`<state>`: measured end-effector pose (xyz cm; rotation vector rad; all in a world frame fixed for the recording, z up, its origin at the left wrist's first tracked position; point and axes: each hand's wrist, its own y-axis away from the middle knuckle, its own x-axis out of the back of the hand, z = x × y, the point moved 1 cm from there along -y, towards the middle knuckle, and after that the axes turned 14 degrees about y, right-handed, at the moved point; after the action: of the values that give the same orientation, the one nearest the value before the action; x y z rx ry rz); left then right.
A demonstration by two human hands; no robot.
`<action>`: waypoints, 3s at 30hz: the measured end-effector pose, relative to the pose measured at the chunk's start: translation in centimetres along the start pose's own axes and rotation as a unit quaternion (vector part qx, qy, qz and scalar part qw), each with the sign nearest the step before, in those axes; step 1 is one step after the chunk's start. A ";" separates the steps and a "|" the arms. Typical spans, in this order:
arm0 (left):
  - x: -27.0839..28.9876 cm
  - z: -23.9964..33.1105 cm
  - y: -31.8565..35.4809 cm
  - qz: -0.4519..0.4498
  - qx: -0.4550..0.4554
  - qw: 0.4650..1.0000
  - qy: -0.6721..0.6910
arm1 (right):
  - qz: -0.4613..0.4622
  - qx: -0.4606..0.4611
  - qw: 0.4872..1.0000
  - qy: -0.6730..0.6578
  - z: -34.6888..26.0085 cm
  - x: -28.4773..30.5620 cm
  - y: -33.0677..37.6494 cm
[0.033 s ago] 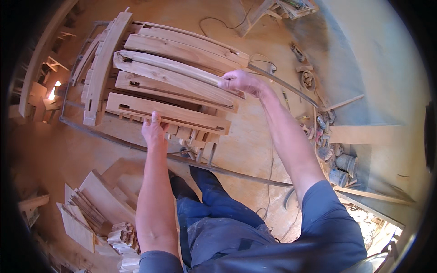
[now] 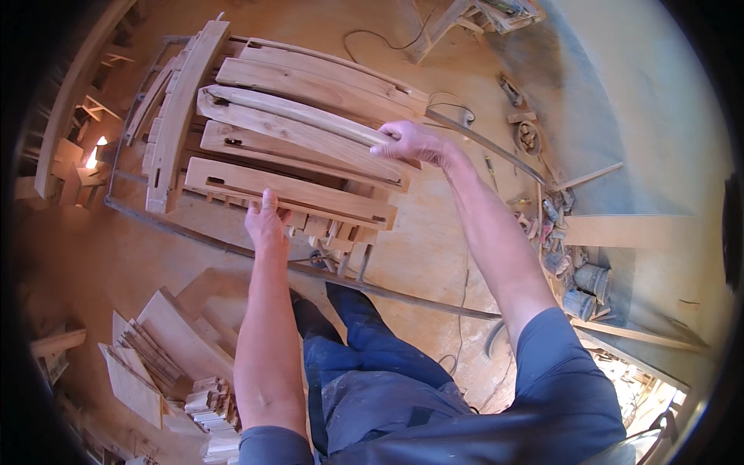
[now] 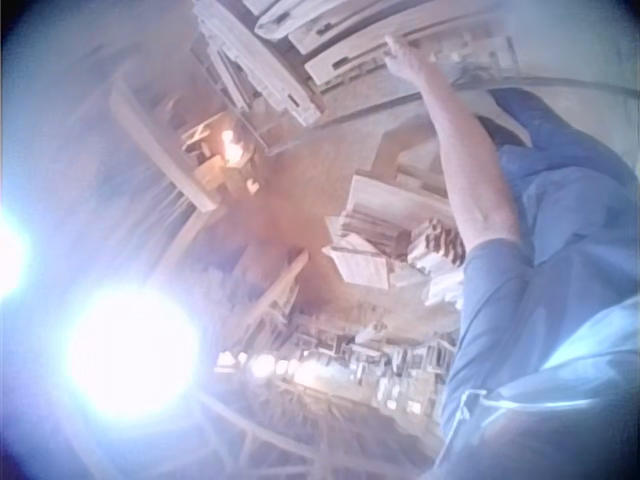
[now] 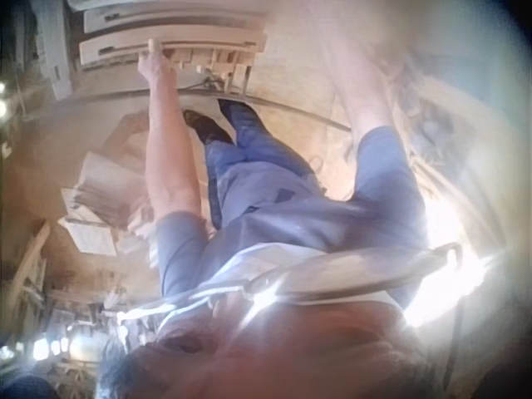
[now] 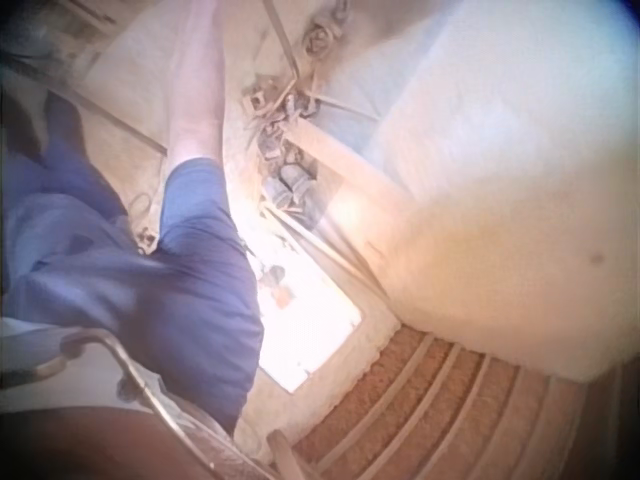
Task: The person selects wooden pieces, uses a bow saw to trim a joint, and uses a hammer to drive the pieces together to assemble a wooden stool.
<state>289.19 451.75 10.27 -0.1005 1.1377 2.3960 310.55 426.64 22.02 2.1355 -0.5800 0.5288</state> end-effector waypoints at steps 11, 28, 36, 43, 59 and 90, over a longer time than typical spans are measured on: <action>-0.3 0.2 0.5 -0.028 0.026 0.999 0.012 | 0.166 0.034 0.961 -0.218 2.8 -2.1 1.7; -0.2 0.7 0.4 -0.025 0.027 0.999 0.004 | 0.254 -0.049 0.734 -0.627 10.9 -3.1 -4.3; 0.7 -0.6 -0.6 -0.012 -0.005 1.000 -0.005 | 0.343 -0.023 0.857 -0.384 11.0 -0.9 -2.9; -0.7 -0.2 0.7 -0.036 -0.006 0.999 -0.009 | 0.286 0.129 0.918 0.243 3.2 7.1 3.1; -1.3 -1.8 3.6 -0.044 0.016 0.997 0.062 | 0.139 0.078 0.776 -0.611 7.9 -2.7 13.8; -3.1 1.6 13.9 -0.209 -0.042 0.977 -0.011 | -0.087 -0.030 0.730 -0.677 2.9 -21.1 16.5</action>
<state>285.84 444.25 21.98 -0.3101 0.8998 2.0616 284.62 419.90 18.91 2.1669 -1.0796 -1.3072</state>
